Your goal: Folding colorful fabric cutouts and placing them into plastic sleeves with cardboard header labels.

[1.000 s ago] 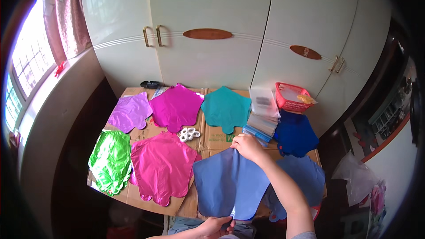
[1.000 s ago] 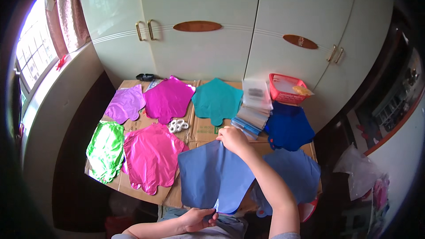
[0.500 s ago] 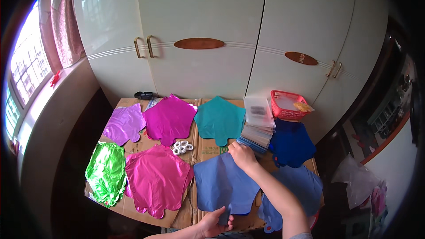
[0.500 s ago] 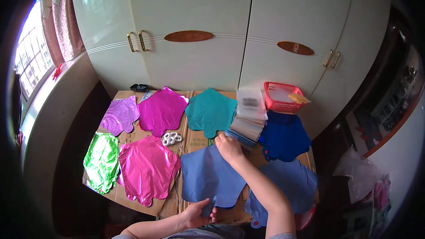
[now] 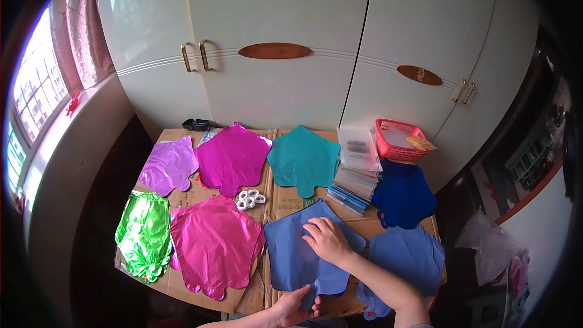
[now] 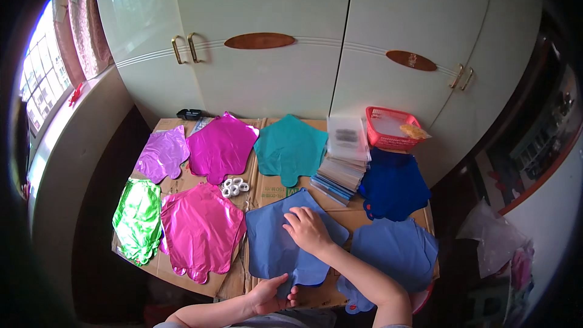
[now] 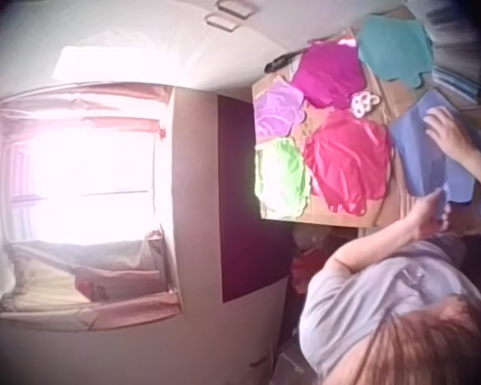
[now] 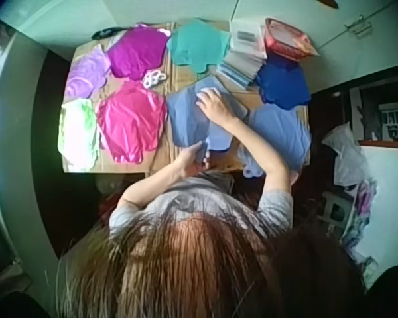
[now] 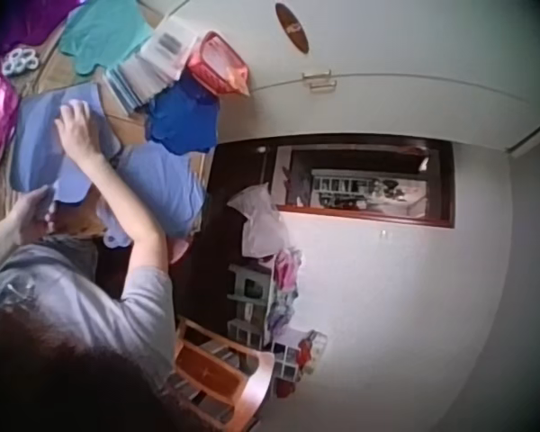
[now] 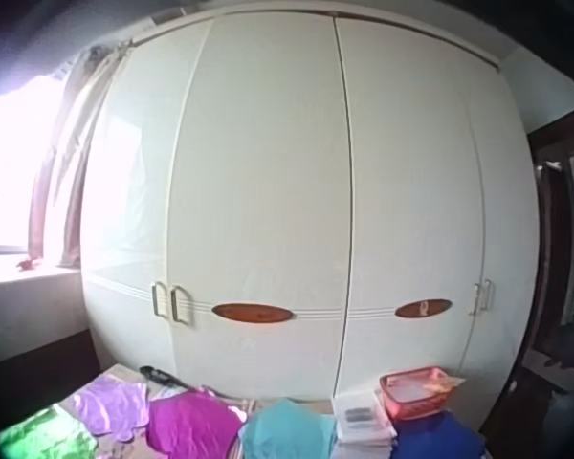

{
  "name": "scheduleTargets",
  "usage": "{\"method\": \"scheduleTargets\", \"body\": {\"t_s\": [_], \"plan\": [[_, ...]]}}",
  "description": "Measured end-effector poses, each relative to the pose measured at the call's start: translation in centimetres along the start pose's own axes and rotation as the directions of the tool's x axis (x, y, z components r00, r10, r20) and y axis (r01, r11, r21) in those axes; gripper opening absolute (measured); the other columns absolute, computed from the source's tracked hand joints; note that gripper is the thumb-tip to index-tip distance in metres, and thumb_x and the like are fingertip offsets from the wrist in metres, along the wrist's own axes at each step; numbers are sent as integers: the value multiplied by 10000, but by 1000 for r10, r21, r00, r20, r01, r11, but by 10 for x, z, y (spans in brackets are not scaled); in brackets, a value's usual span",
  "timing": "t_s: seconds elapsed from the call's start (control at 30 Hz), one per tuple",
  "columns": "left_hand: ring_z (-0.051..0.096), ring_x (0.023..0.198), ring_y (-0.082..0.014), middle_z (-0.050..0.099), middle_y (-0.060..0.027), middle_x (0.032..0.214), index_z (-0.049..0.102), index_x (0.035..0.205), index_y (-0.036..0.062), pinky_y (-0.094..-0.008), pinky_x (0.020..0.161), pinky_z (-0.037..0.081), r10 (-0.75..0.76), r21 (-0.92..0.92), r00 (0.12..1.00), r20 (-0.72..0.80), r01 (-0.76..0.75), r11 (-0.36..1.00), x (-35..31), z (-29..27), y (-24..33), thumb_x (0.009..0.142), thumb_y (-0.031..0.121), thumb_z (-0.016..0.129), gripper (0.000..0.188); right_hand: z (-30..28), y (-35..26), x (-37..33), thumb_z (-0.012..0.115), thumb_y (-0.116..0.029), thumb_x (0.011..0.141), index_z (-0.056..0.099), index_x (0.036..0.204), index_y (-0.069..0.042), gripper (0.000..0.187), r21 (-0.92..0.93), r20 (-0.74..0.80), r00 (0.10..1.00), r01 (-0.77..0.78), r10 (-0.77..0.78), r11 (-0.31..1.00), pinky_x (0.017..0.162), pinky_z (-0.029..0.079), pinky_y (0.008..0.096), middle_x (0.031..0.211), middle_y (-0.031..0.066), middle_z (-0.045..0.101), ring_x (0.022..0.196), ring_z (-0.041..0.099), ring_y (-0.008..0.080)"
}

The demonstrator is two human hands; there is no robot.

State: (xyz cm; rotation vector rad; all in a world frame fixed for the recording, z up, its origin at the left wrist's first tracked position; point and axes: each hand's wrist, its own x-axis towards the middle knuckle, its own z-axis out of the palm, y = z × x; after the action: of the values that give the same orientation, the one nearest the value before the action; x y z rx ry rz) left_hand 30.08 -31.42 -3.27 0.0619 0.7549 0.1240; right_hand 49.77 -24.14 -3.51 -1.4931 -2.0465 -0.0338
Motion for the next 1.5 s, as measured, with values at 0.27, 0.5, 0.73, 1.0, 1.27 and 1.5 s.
{"method": "scheduleTargets", "body": {"t_s": [0.27, 0.5, 0.73, 1.0, 1.27, 1.5], "plan": [[512, 804, -170, 532, -67, 886, 477, 1031, 17, -366, 762, 493, 211, 345, 974, -78, -172, 923, -12, -5, -21, 997, 192, 430, 185, -11, 31, 13, 608, -276, 884, 487, 1177, -13, 412, 240, 27, 968, -249, 250, 938, 876, 459, 421, 1113, 181, 569, 1025, 563, 330], [602, 812, -187, 593, -70, 835, 548, 983, -29, -319, 834, 478, 266, 711, 946, 183, -314, 629, -6, -60, -48, 1014, 193, 376, 282, -17, 30, 31, 587, -366, 910, 412, 1258, 5, 538, 497, 406, 809, -585, 424, 641, 853, 470, 365, 1125, 219, 570, 984, 597, 253], [603, 1036, -255, 623, -142, 1097, 515, 1207, -28, -341, 994, 412, -52, 257, 997, 60, 35, 966, -29, -56, -68, 994, 173, 395, 315, -16, 7, 22, 571, -273, 903, 561, 1071, -36, 291, 389, 490, 787, -582, 375, 714, 808, 477, 365, 976, 130, 646, 933, 611, 255], [518, 1164, -310, 532, -178, 1257, 393, 1328, -49, -413, 1053, 362, -224, -278, 799, 557, 434, 857, -27, -77, -80, 906, 409, 505, 632, -7, -12, 1, 546, -298, 886, 630, 880, -93, 221, 129, 376, 872, -384, 313, 914, 742, 489, 435, 855, 117, 661, 866, 620, 315], [584, 1047, -359, 589, -207, 1121, 430, 1291, 4, -449, 963, 444, -134, -200, 863, 487, 259, 945, -17, -91, -82, 902, 605, 394, 716, -28, -9, 19, 583, -317, 870, 654, 835, -59, 270, 89, 445, 811, -462, 380, 882, 666, 484, 406, 764, 141, 652, 730, 633, 311], [577, 1026, -409, 579, -218, 1055, 370, 1317, 54, -503, 931, 454, -118, -154, 945, 304, 172, 973, -24, -78, -71, 907, 621, 354, 699, -21, -6, 21, 595, -348, 855, 660, 843, -67, 288, 81, 404, 823, -468, 401, 880, 712, 498, 416, 807, 148, 668, 792, 646, 313]]}}
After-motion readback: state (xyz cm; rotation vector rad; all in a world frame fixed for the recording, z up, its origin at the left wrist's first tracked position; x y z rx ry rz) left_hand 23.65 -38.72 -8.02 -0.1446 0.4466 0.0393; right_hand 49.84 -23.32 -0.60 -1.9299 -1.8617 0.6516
